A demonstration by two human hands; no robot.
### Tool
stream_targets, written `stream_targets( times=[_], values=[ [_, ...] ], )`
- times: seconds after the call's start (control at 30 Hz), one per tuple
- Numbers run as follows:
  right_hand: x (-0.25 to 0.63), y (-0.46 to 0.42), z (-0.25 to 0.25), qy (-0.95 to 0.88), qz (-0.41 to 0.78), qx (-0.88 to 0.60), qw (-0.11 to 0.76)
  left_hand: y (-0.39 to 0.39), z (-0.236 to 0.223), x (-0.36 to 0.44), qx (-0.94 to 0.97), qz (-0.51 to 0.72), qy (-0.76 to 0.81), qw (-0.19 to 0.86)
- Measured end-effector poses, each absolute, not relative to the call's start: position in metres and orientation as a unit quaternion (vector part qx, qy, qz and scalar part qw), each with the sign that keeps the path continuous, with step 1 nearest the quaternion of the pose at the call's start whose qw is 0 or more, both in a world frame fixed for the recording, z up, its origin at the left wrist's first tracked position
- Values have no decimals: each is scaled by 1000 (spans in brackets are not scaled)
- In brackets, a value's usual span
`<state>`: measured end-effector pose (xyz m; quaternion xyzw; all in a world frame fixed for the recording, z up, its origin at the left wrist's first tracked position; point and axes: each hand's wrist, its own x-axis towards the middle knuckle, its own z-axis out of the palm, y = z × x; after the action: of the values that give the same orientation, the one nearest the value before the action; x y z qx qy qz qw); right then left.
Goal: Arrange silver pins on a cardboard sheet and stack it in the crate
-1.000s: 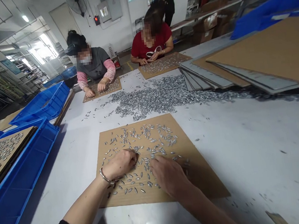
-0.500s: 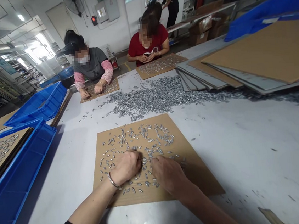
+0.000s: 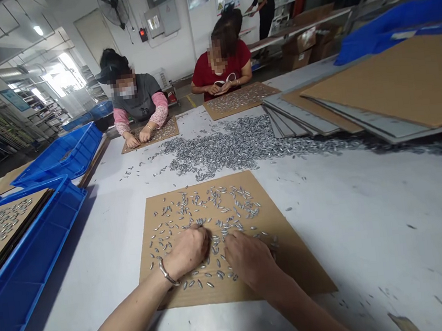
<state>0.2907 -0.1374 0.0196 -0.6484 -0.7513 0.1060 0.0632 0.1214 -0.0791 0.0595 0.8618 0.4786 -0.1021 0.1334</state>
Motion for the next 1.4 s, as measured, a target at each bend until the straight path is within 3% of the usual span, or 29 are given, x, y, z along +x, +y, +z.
stream_targets(
  times=[0.23, 0.53, 0.83, 0.97, 1.17, 1.4],
  values=[
    [306, -150, 16, -744, 126, -651, 82, -79, 55, 115, 876, -90, 455, 134],
    [329, -200, 1, -686, 125, -638, 328, -80, 62, 110, 877, -73, 450, 154],
    [330, -224, -33, -668, 58, -637, 381, -87, 78, 108, 876, -47, 448, 169],
    [327, -207, -23, -706, 84, -614, 343, -90, 78, 107, 861, -57, 452, 224],
    [320, -163, -4, -788, 69, -582, 190, -83, 65, 111, 856, -63, 465, 217],
    [316, -153, 1, -778, 107, -608, 111, -89, 72, 97, 860, -7, 461, 221]
  ],
)
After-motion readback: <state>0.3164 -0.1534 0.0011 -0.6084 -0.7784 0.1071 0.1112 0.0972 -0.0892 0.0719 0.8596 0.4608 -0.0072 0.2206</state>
